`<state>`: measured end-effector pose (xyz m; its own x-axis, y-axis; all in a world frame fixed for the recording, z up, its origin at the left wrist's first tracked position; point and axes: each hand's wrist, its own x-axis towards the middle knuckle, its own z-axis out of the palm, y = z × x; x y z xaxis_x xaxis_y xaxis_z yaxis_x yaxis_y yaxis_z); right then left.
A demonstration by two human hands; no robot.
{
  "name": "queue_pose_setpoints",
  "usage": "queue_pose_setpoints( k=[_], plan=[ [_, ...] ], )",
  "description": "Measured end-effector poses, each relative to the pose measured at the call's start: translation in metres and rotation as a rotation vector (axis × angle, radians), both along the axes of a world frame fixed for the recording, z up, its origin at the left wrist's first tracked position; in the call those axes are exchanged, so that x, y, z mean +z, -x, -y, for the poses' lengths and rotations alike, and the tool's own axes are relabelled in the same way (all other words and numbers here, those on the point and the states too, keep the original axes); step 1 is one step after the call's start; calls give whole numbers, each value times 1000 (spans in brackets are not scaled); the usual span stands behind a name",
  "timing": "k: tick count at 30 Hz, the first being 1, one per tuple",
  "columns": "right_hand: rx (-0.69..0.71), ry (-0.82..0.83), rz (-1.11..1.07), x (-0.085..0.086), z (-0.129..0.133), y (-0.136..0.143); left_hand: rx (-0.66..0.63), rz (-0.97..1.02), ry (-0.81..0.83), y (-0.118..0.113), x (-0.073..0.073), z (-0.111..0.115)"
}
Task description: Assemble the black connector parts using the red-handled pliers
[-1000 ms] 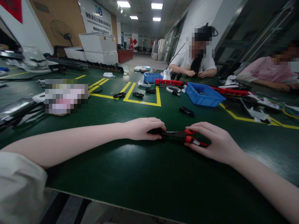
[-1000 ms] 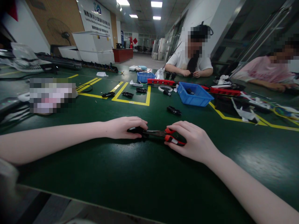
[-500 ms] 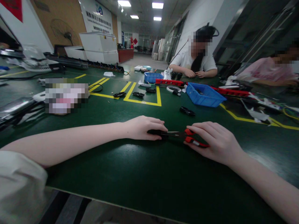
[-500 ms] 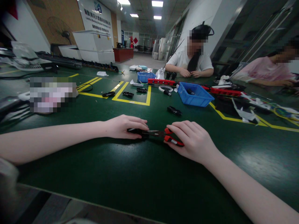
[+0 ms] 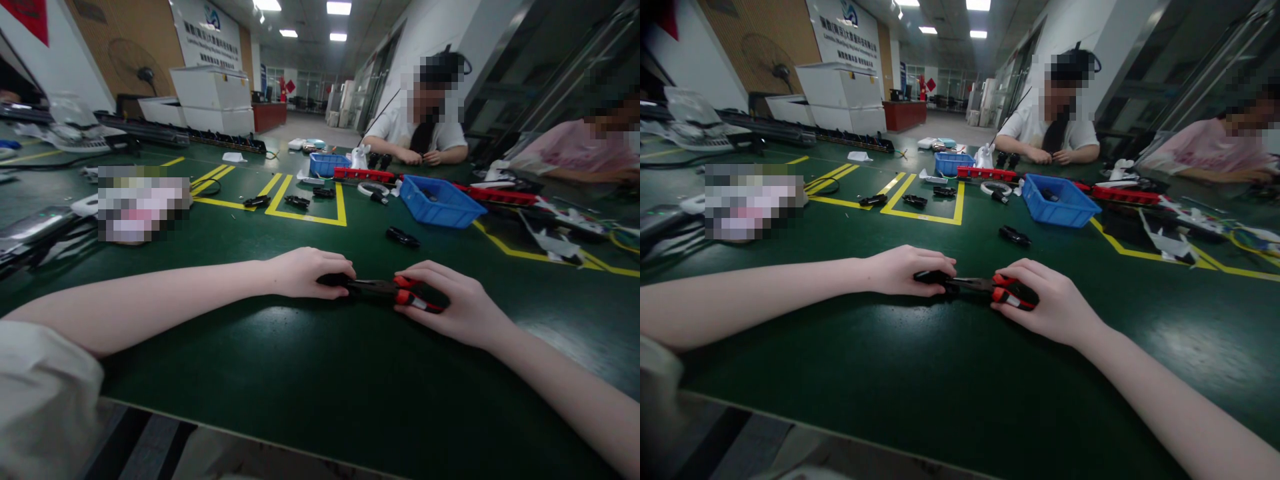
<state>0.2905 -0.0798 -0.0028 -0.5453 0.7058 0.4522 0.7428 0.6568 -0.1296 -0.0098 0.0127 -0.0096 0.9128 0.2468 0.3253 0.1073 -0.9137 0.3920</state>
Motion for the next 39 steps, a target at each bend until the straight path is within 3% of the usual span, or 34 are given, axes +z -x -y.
queue_pose_setpoints(
  k=[6,14,20,39],
  plan=[
    [6,52,-21,0,0,3,3,-32,12,0,1,1],
    [-3,-217,119,5,6,7,-14,-17,34,1,1,1],
    [6,-311,190,5,4,6,-18,-20,63,0,1,-1],
    [-7,-238,131,6,4,6,18,25,15,-1,1,-3]
  ],
)
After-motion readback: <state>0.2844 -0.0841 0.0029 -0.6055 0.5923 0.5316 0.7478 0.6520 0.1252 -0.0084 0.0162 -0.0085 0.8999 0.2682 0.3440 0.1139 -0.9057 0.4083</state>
